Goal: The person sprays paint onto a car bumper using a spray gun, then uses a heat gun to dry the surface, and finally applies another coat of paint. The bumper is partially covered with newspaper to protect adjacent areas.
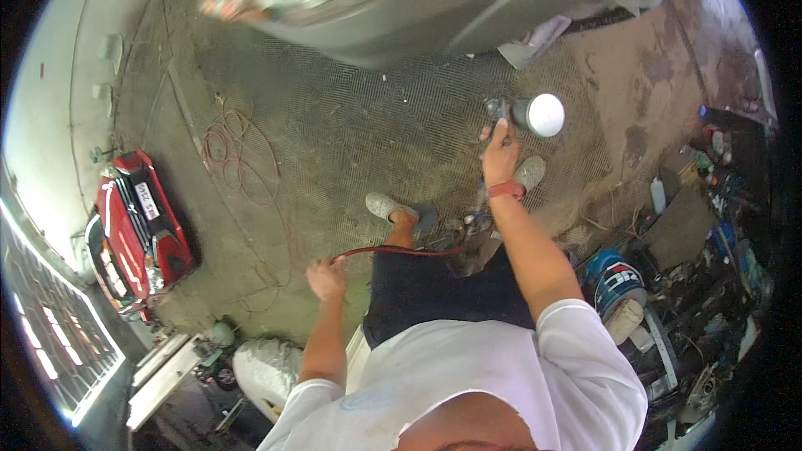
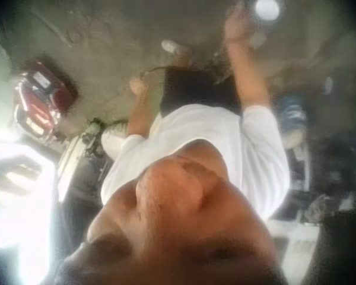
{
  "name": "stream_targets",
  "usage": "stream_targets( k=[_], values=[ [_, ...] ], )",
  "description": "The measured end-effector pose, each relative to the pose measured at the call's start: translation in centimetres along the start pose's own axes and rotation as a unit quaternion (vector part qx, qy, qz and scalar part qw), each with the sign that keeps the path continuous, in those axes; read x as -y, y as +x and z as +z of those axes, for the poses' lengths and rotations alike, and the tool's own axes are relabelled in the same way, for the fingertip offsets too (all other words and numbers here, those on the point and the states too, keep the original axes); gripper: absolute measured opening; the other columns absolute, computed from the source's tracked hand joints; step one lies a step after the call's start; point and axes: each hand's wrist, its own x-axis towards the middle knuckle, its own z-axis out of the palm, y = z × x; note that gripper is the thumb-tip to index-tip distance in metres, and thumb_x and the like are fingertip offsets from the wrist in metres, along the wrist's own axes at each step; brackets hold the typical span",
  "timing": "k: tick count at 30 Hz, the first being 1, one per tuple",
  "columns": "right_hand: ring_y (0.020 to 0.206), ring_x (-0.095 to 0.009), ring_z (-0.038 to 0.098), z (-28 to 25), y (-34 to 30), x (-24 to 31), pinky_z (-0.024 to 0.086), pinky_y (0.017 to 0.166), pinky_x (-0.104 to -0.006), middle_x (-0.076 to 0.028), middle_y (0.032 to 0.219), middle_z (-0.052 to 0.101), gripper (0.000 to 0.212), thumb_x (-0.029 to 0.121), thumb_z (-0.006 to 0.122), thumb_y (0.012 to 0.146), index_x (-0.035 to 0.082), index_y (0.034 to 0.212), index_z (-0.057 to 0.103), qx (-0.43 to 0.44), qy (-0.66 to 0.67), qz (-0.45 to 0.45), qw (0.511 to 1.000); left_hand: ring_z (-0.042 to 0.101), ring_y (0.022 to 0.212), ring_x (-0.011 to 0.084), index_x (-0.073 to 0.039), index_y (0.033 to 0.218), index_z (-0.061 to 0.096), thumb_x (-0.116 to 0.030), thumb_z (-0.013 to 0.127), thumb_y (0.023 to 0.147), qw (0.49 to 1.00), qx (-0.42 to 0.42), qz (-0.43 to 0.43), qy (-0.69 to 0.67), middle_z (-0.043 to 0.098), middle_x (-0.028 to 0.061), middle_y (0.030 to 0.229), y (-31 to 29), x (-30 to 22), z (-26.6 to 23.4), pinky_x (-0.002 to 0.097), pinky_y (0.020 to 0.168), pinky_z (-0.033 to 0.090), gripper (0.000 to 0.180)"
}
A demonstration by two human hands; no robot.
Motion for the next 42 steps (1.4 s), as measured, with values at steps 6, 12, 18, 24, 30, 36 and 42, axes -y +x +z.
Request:
stream_targets(
  k=[6,12,18,24,30,36,42],
  values=[
    [0.075,-0.014,0.072,16.2,-14.5,4.7,0.053,0.048,-0.0289,-0.007,0.094,0.076,0.057,0.051,0.049,0.114,0.0,0.13,0.068,0.085,0.035,-0.02,0.996,0.066,0.103,0.0425,-0.004,0.107,0.081,-0.045,0.078,0.095,0.991,-0.077,-0.078,-0.073,0.073,0.0182,0.104,4.5,19.2,0.0,0.0544,0.093,0.051,0.043],
    [0.082,-0.016,0.073,23.6,-25.4,12.8,0.054,0.051,-0.0285,-0.01,0.097,0.075,0.058,0.051,0.043,0.116,0.0,0.13,0.067,0.139,0.079,-0.097,0.982,0.064,0.111,0.0403,-0.004,0.112,0.08,-0.047,0.074,0.1,0.977,0.009,-0.167,-0.134,0.07,0.0182,0.113,6.2,30.3,3.2,0.0533,0.099,0.052,0.046],
    [0.084,-0.016,0.073,18.8,-29.3,16.3,0.054,0.051,-0.0286,-0.01,0.098,0.075,0.061,0.053,0.038,0.117,0.001,0.135,0.064,-0.113,0.042,-0.112,0.986,0.064,0.111,0.039,-0.005,0.116,0.078,-0.051,0.072,0.1,0.96,0.081,-0.165,-0.212,0.069,0.0174,0.113,8.5,33.5,4.3,0.0541,0.096,0.053,0.049],
    [0.082,-0.016,0.071,21.1,-32.4,19.5,0.057,0.056,-0.0299,-0.009,0.101,0.074,0.058,0.051,0.044,0.116,0.001,0.132,0.065,-0.159,0.061,-0.093,0.981,0.065,0.107,0.0395,-0.005,0.118,0.078,-0.049,0.072,0.101,0.952,0.093,-0.148,-0.252,0.07,0.0185,0.112,10.8,36.2,2.7,0.0544,0.095,0.053,0.048],
    [0.075,-0.014,0.069,35.9,-31.5,19.1,0.055,0.055,-0.029,-0.006,0.09,0.072,0.056,0.051,0.049,0.114,0.002,0.133,0.069,-0.04,0.062,-0.111,0.991,0.065,0.111,0.0408,-0.005,0.12,0.079,-0.05,0.072,0.101,0.939,0.067,-0.203,-0.269,0.072,0.02,0.114,12.4,42.4,1.5,0.0548,0.094,0.053,0.05],
    [0.074,-0.013,0.071,46.8,-28.7,22.1,0.055,0.05,-0.0292,-0.007,0.089,0.074,0.055,0.051,0.051,0.114,0.003,0.13,0.072,0.019,0.048,-0.156,0.986,0.066,0.108,0.0415,-0.003,0.115,0.08,-0.053,0.071,0.1,0.933,0.05,-0.21,-0.288,0.073,0.0211,0.109,15.6,45.8,0.5,0.0557,0.093,0.053,0.053],
    [0.071,-0.012,0.07,44.1,-26.6,20.0,0.055,0.051,-0.0296,-0.005,0.09,0.076,0.054,0.053,0.054,0.112,0.003,0.122,0.073,-0.024,-0.012,-0.144,0.989,0.069,0.099,0.0431,-0.005,0.111,0.08,-0.053,0.073,0.098,0.952,0.078,-0.075,-0.287,0.074,0.021,0.1,20.8,44.1,1.4,0.0547,0.092,0.053,0.051]
  ],
)
